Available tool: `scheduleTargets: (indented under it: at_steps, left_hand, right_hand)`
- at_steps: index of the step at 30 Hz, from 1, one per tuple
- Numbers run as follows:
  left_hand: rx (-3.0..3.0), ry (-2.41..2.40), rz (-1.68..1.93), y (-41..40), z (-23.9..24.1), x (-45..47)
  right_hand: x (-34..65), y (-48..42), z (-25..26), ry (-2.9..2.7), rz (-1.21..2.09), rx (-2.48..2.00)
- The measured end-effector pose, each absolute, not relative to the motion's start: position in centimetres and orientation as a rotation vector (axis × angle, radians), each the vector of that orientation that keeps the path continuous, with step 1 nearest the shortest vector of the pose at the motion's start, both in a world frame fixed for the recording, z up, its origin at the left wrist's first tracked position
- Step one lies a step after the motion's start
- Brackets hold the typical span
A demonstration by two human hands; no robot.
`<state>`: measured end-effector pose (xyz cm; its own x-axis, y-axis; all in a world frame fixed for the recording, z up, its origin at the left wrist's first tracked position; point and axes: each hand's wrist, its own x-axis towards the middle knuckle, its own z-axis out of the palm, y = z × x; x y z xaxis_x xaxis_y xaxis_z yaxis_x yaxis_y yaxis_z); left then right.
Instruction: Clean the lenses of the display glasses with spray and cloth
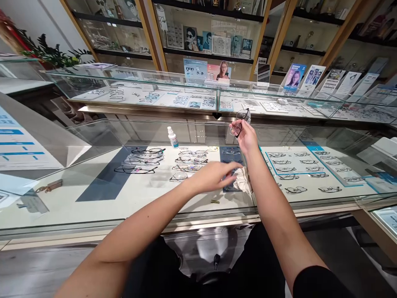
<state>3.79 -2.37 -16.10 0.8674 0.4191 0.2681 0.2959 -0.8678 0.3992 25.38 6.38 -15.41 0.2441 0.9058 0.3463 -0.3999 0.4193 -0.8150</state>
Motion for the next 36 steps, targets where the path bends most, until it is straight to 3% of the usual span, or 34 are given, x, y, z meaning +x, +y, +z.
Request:
scheduleTargets:
  at_steps: [6, 15, 21, 27, 30, 36]
  left_hand:
    - [2.833, 0.433, 0.232, -2.9, -18.7, 5.3]
    - [2.325, 0.696, 0.783, -0.5, -17.7, 4.3]
    - [1.998, 0.81, 0.786, 0.9, -17.8, 3.7]
    - [2.554, 0.795, 0.834, -0.9, -17.7, 4.4]
    - [2.806, 0.841, 0.687, -1.3, -18.1, 5.2]
    - [2.485, 0.909, 0.668, -0.8, -18.9, 5.1]
  right_hand:
    - [25.1, 6.2, -15.4, -0.889, 1.053, -0.614]
    - [24.9, 6.2, -15.5, -0.887, 1.045, -0.597]
    - [24.6, 6.0, -15.4, -0.885, 1.054, -0.596]
    - [24.7, 6.2, -15.3, -0.875, 1.077, -0.578]
    - [24.7, 6.2, -15.4, -0.887, 1.08, -0.588]
    - [24.7, 6.0, -15.4, -0.903, 1.082, -0.579]
